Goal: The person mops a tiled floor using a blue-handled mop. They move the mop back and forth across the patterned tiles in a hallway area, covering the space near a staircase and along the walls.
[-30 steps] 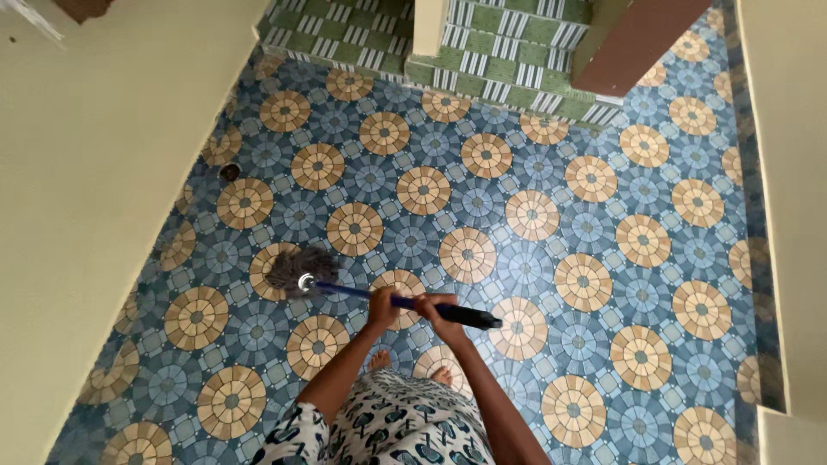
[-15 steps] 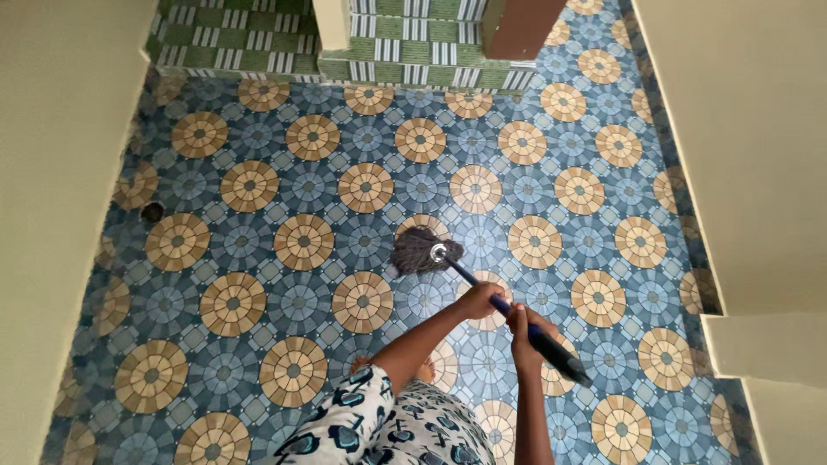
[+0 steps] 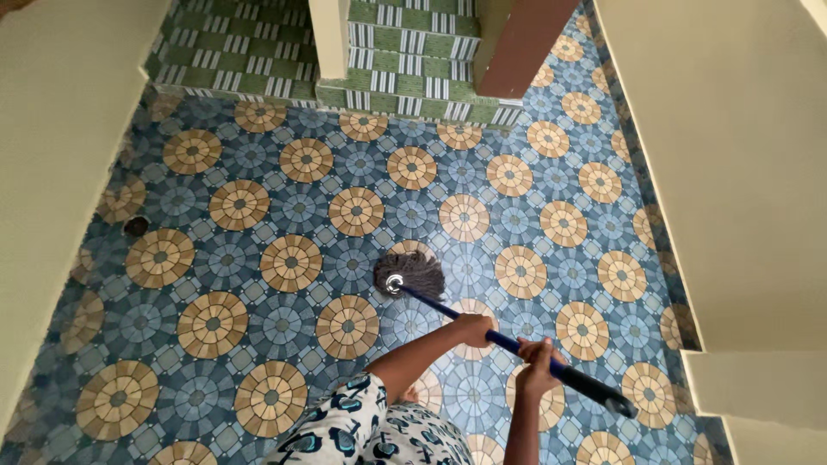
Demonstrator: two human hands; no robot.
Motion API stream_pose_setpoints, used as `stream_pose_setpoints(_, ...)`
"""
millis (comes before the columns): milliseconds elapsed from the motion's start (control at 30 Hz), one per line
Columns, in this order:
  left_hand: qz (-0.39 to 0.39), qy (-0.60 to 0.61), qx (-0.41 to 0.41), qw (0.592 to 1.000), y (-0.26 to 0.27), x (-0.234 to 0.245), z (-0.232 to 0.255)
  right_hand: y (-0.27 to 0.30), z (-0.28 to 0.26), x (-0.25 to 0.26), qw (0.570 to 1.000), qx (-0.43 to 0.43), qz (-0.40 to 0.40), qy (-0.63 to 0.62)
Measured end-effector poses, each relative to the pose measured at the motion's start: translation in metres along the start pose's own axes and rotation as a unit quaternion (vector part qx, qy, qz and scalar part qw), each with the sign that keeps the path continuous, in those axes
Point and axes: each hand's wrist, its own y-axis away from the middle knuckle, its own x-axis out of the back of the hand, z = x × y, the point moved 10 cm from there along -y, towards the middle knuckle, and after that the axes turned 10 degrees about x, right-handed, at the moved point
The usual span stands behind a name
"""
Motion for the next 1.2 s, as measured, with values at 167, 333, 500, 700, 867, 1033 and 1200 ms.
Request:
stream_pose_setpoints(167, 0.094, 0.001, 0.055, 0.994, 0.031, 0.065, -0.084, 0.023, 0.056, -0.087, 0.995, -0.01, -0.094, -0.039)
stream_pose_setpoints(333, 0.239, 0.059, 0.079, 0.966, 0.1, 0.129, -0.178, 0.087, 0.097, -0.195, 0.959, -0.049, -0.278, -0.013)
stream_pose_setpoints(500, 0.464, 0.12, 0.072, 0.875, 0.201, 0.173, -0.232, 0.154, 0.088, -0.298, 0.885, 0.087, -0.456, 0.029)
stream_pose_setpoints(700, 0.598, 0.213, 0.013, 0.772, 0.27, 0.197, -0.253, 0.201, 0.101, -0.384, 0.791, 0.115, -0.598, 0.053)
stream_pose_setpoints(867, 0.518, 0.217, 0.101, 0.821, 0.281, 0.208, -0.296, 0.241, 0.108, -0.41, 0.784, 0.117, -0.604, 0.077)
stream_pose_setpoints(1033, 0.425, 0.1, 0.213, 0.874, 0.246, 0.172, -0.276, 0.223, 0.076, -0.358, 0.803, 0.113, -0.581, 0.06)
stream_pose_setpoints(1200, 0.354, 0.128, 0.15, 0.914, 0.238, 0.116, -0.198, 0.199, 0.023, -0.285, 0.837, 0.055, -0.532, 0.119)
